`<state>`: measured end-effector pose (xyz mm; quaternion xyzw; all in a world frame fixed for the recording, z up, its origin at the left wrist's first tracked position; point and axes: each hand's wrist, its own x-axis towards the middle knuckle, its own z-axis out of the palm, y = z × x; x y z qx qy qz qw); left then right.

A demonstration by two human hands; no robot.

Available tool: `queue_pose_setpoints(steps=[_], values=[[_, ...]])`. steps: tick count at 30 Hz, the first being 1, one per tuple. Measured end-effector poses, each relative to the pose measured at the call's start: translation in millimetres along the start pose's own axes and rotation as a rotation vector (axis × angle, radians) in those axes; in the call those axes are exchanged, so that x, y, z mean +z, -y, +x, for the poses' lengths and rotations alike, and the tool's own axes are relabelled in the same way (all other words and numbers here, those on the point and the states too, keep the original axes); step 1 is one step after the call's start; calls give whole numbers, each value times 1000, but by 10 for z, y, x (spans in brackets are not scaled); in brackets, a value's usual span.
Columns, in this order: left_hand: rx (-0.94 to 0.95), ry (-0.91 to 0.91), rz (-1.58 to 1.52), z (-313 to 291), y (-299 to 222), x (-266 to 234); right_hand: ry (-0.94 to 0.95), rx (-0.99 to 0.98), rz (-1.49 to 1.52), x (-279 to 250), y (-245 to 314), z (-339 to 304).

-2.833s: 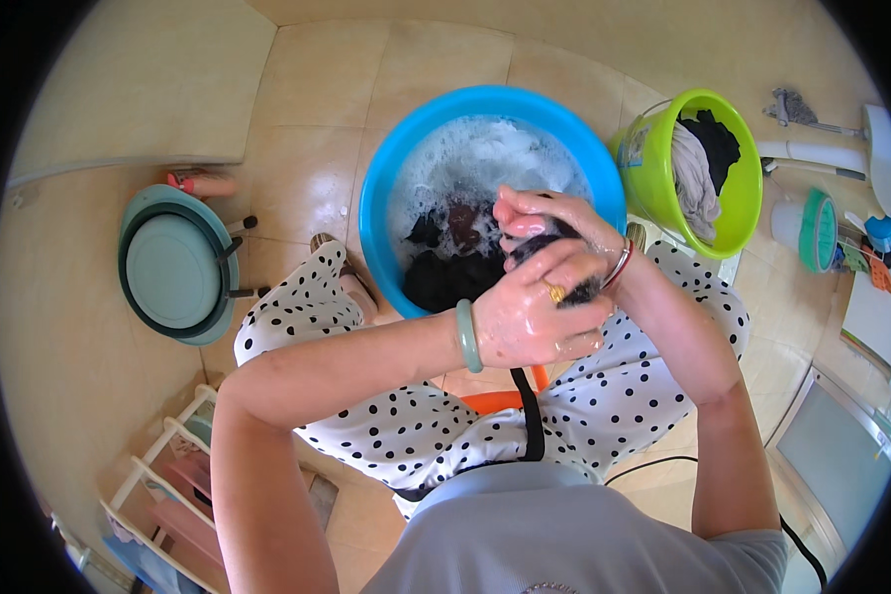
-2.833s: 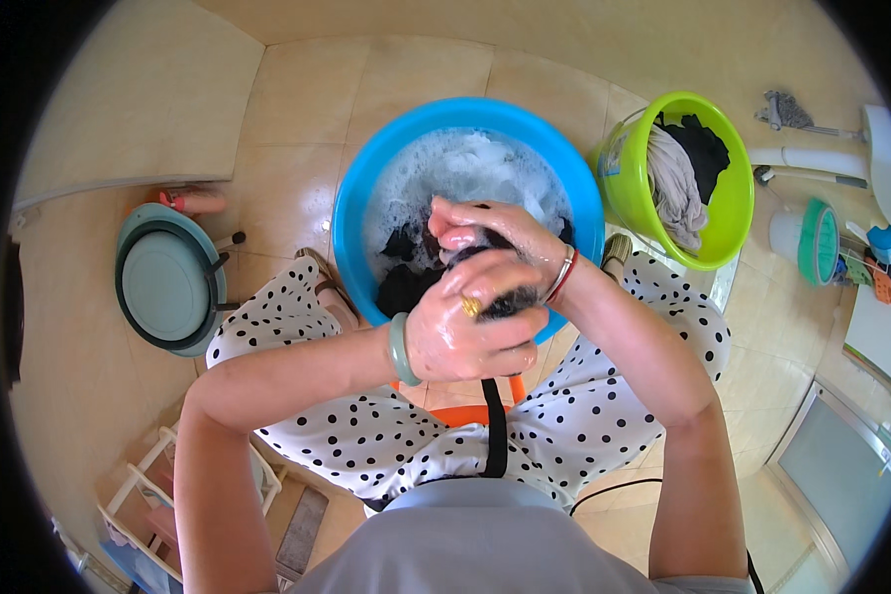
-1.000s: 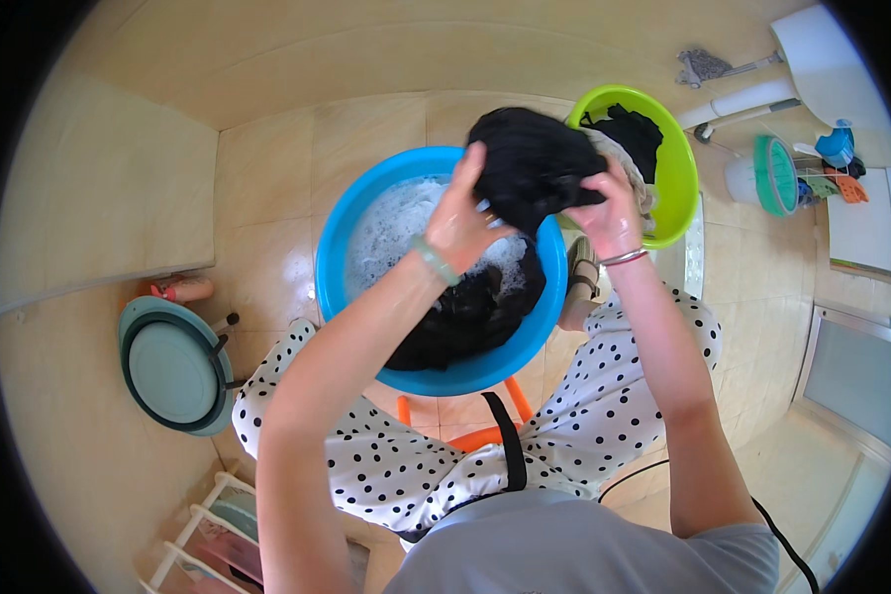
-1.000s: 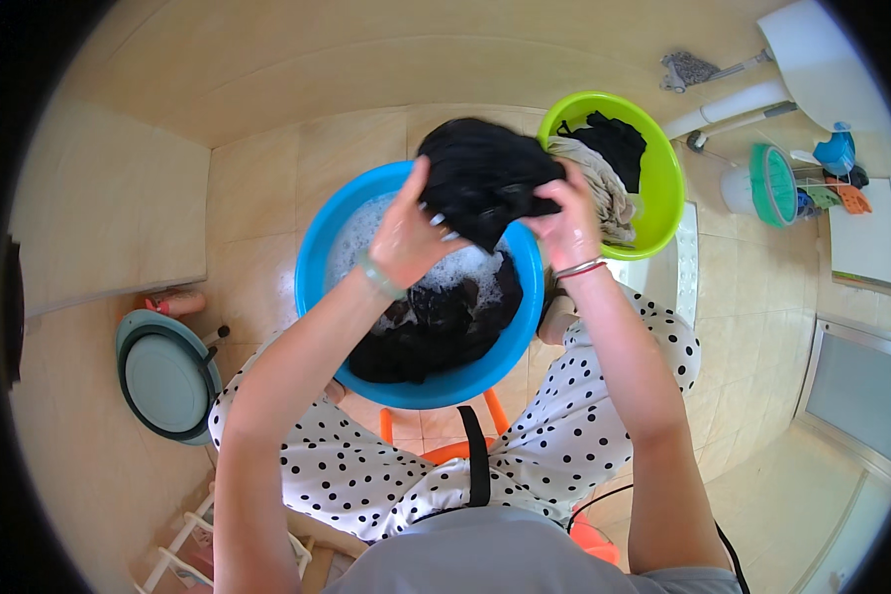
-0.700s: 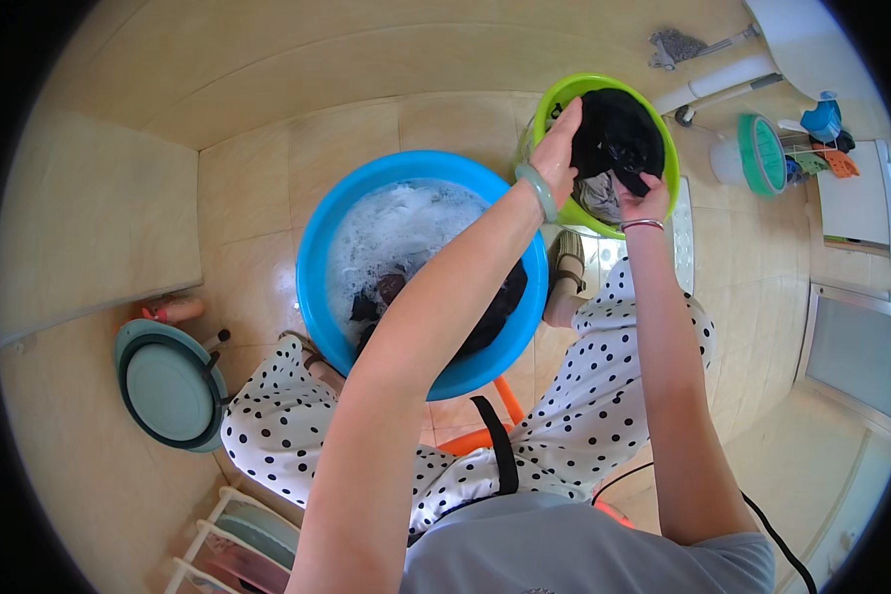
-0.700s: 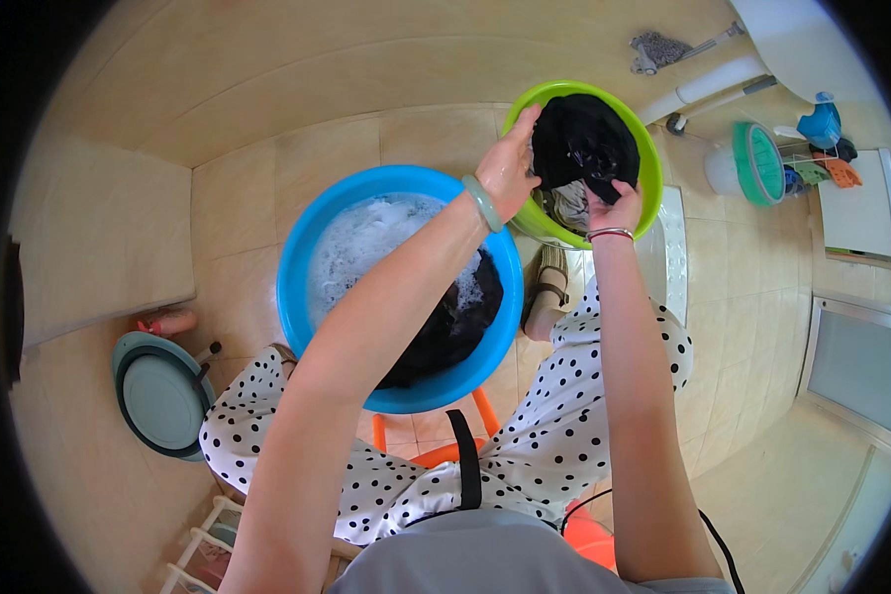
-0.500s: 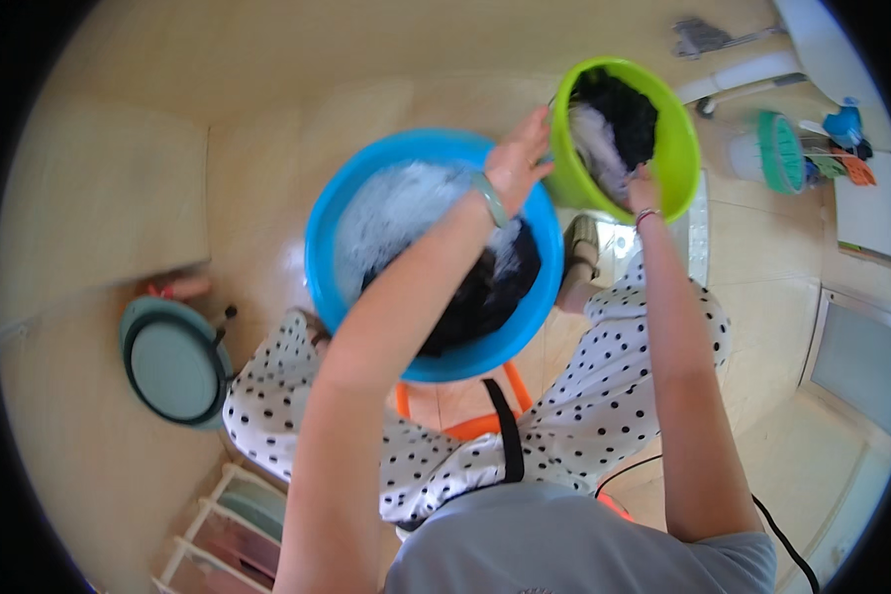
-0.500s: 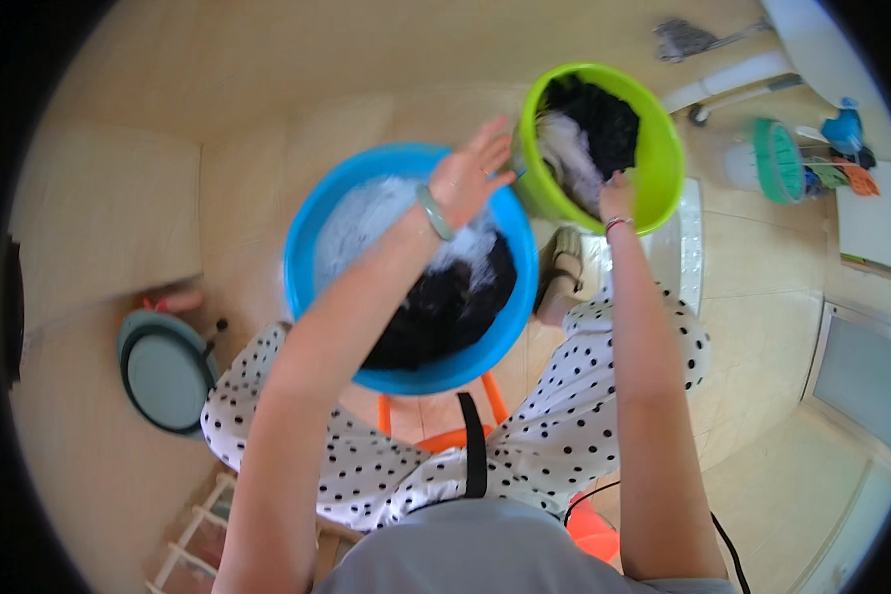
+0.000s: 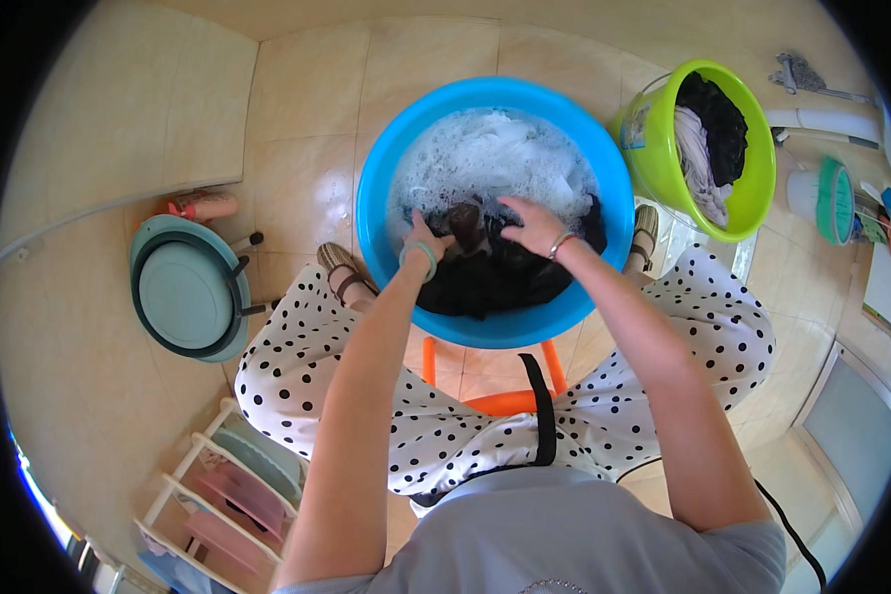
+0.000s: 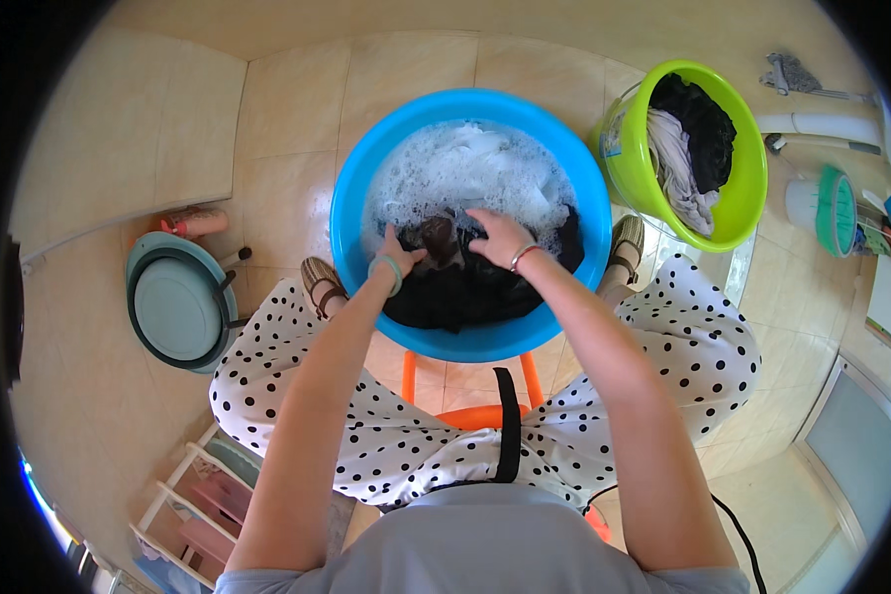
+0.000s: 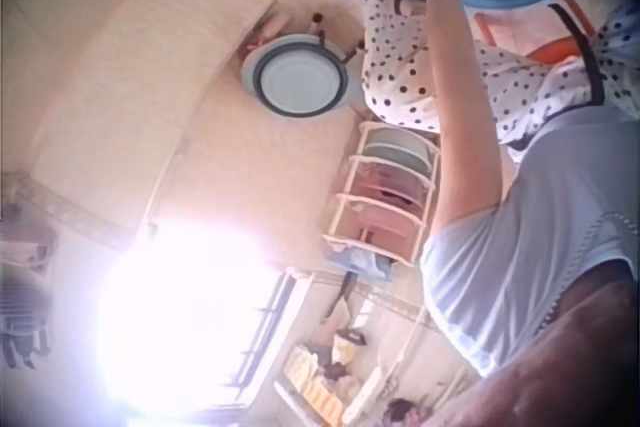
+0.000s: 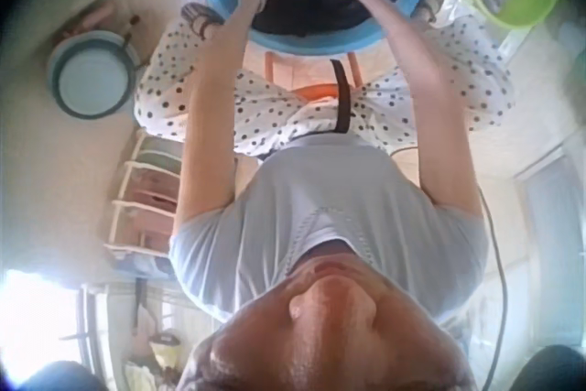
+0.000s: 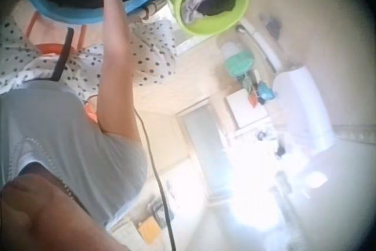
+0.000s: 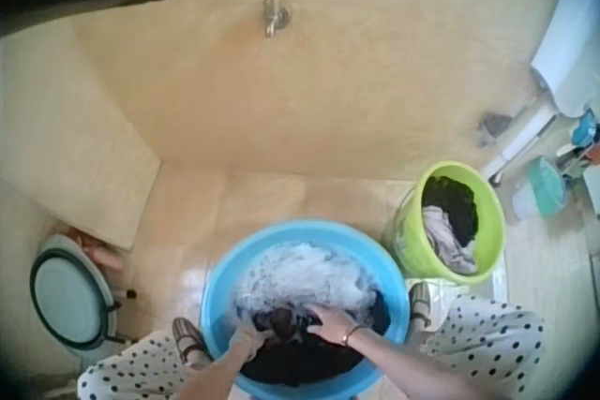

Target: The person hand-washes several pieces of dark clothing in a blue basin filled with soapy water. They scrub and rinse the items by hand, then transfer them to a green bucket. A light-colored cloth is also washed and wrung out during the process.

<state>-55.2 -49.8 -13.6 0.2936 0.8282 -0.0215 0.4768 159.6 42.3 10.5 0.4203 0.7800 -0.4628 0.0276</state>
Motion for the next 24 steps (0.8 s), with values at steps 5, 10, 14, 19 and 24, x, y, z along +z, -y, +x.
queue_pose_setpoints(steps=[5, 10, 14, 19, 24], values=[[146, 229, 335, -77, 271, -47, 124, 197, -303, 517, 7, -324], [151, 407, 818, -335, -162, -602, 279, 618, -309, 457, -126, -762], [108, 393, 887, -225, -144, -607, 290, 620, -251, 479, -146, -688], [231, 7, 699, -321, -83, -449, 496, 459, -406, 290, 41, -662], [509, -146, 698, -250, -391, -106, 630, 284, -351, 619, 83, -865]])
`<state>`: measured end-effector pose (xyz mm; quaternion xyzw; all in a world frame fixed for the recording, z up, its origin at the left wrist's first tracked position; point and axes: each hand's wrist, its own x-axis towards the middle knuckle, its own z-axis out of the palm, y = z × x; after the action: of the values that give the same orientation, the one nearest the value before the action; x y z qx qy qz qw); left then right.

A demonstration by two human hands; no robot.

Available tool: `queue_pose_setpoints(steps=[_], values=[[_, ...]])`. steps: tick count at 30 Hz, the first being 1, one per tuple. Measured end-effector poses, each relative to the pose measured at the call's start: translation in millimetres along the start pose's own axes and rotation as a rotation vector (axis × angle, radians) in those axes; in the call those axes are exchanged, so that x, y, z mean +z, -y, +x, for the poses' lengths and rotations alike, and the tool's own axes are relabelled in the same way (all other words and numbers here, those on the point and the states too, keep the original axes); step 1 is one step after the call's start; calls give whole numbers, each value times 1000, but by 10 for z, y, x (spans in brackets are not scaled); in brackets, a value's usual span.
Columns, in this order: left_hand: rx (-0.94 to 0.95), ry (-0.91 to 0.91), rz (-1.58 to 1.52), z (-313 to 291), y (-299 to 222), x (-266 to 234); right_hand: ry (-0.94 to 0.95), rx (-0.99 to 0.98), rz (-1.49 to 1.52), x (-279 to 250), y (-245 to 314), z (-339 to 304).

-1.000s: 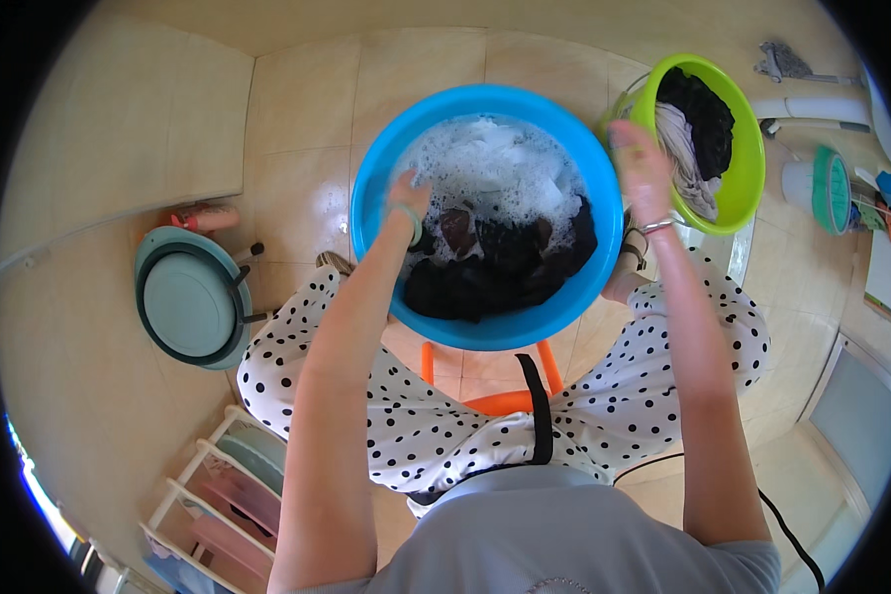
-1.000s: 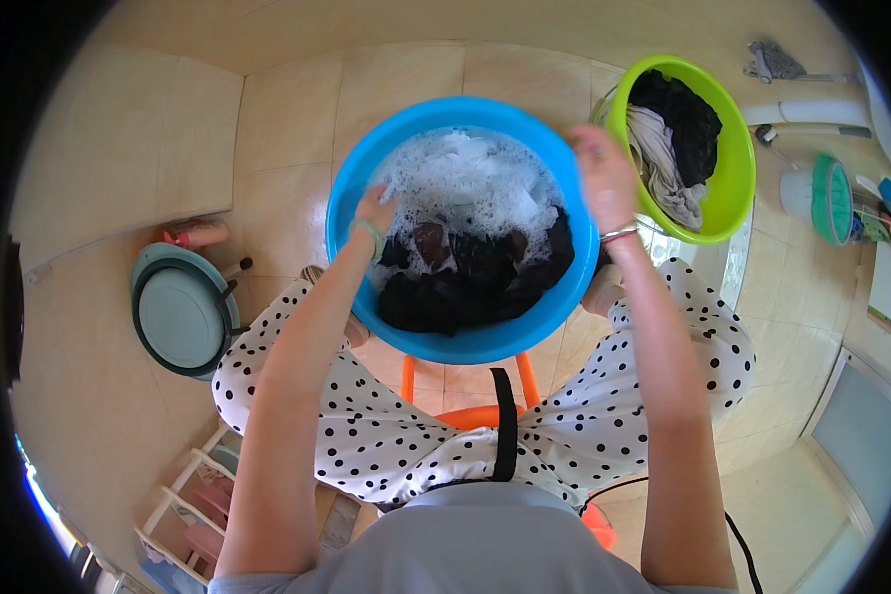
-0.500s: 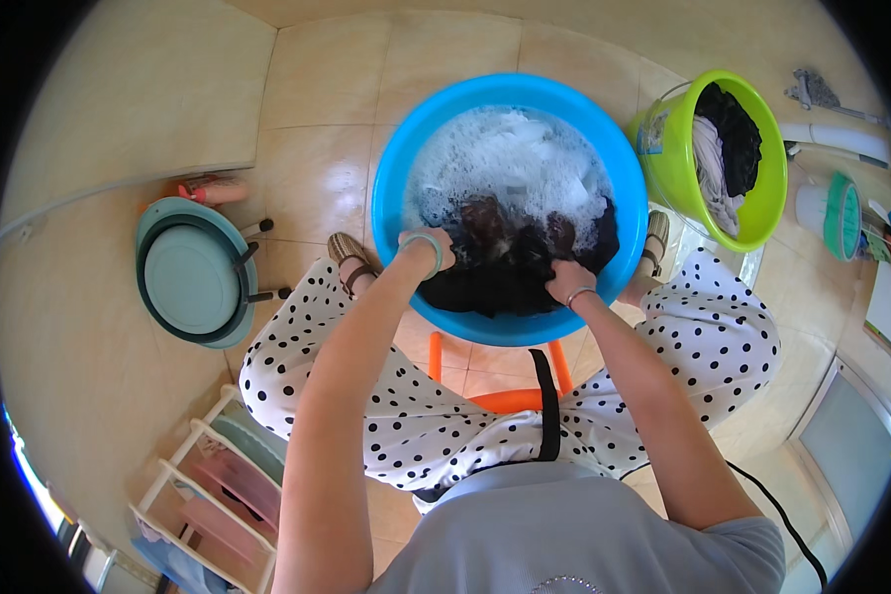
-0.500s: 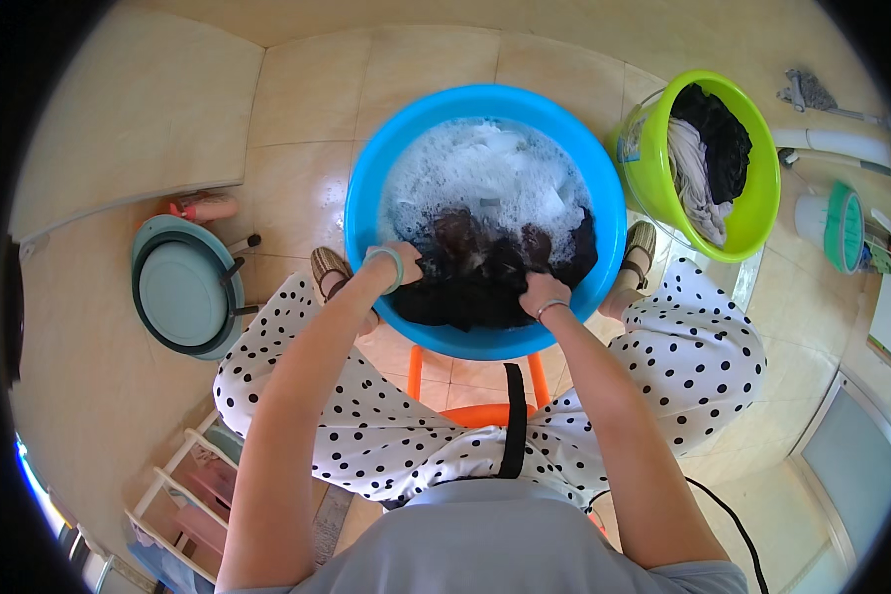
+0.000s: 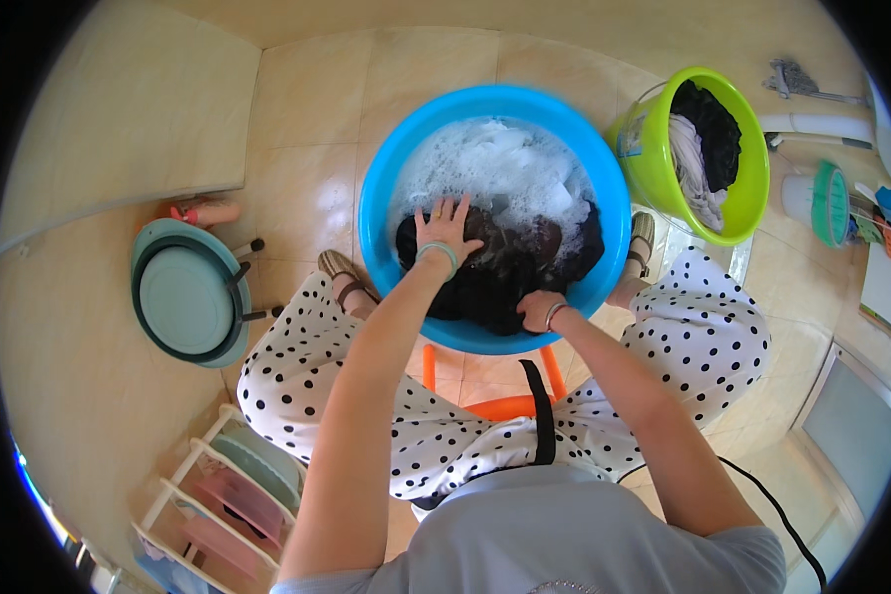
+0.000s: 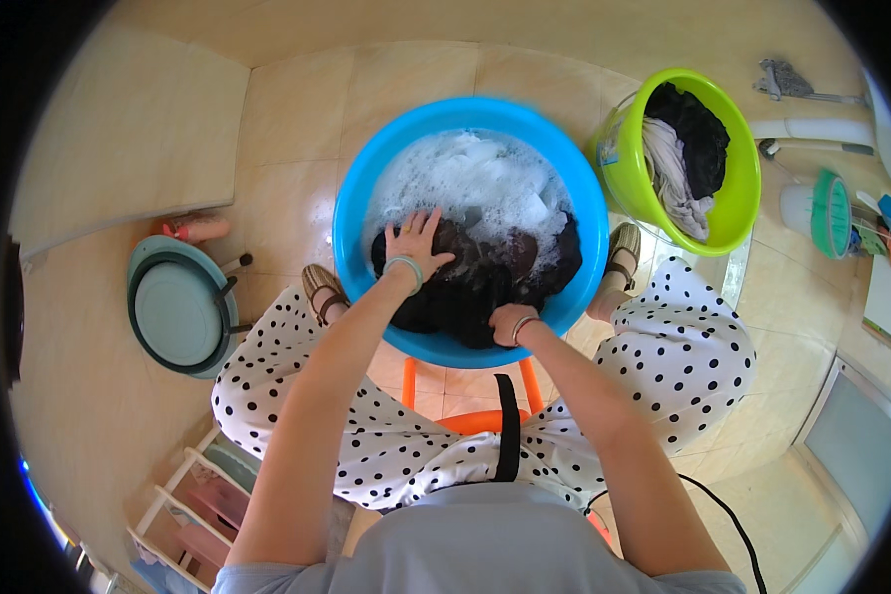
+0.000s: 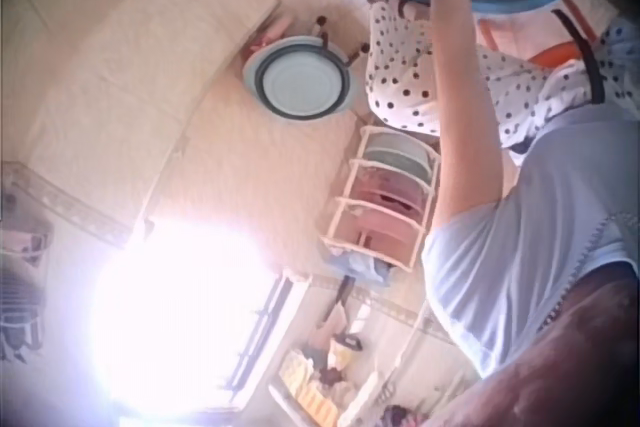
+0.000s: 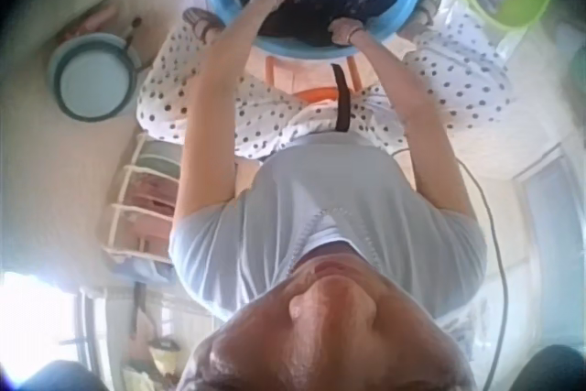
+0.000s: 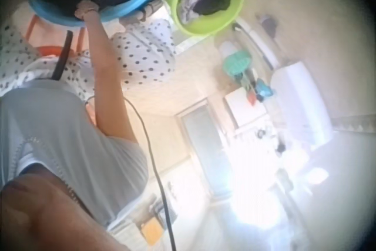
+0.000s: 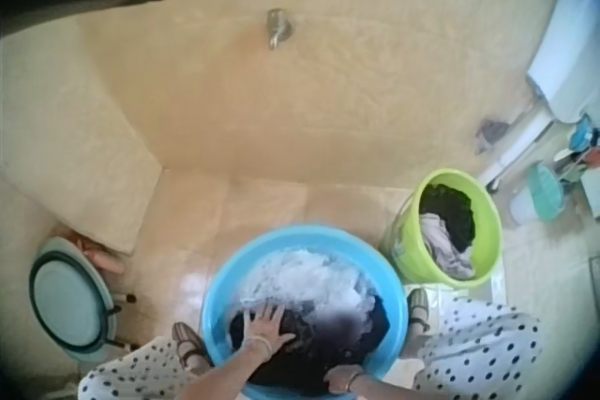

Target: The person hand-washes several pieces of dark clothing in a blue basin filled with soapy water. They scrub and rinse the items by hand, then transfer them to a green bucket. A light-colored cloth is also washed and wrung out during the process.

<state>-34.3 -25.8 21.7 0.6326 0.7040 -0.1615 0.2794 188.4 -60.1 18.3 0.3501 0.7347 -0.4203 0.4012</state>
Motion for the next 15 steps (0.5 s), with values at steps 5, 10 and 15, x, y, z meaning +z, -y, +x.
queue_pose_setpoints(steps=[5, 10, 15], values=[[-56, -31, 38, 174, 11, 380, -107, 170, 92, -246, 154, -176], [123, 12, -233, -229, 57, -37, -702, 15, 498, -418, -300, 180], [324, -114, -390, -765, 54, -874, -769, -72, 828, -598, -190, 314]])
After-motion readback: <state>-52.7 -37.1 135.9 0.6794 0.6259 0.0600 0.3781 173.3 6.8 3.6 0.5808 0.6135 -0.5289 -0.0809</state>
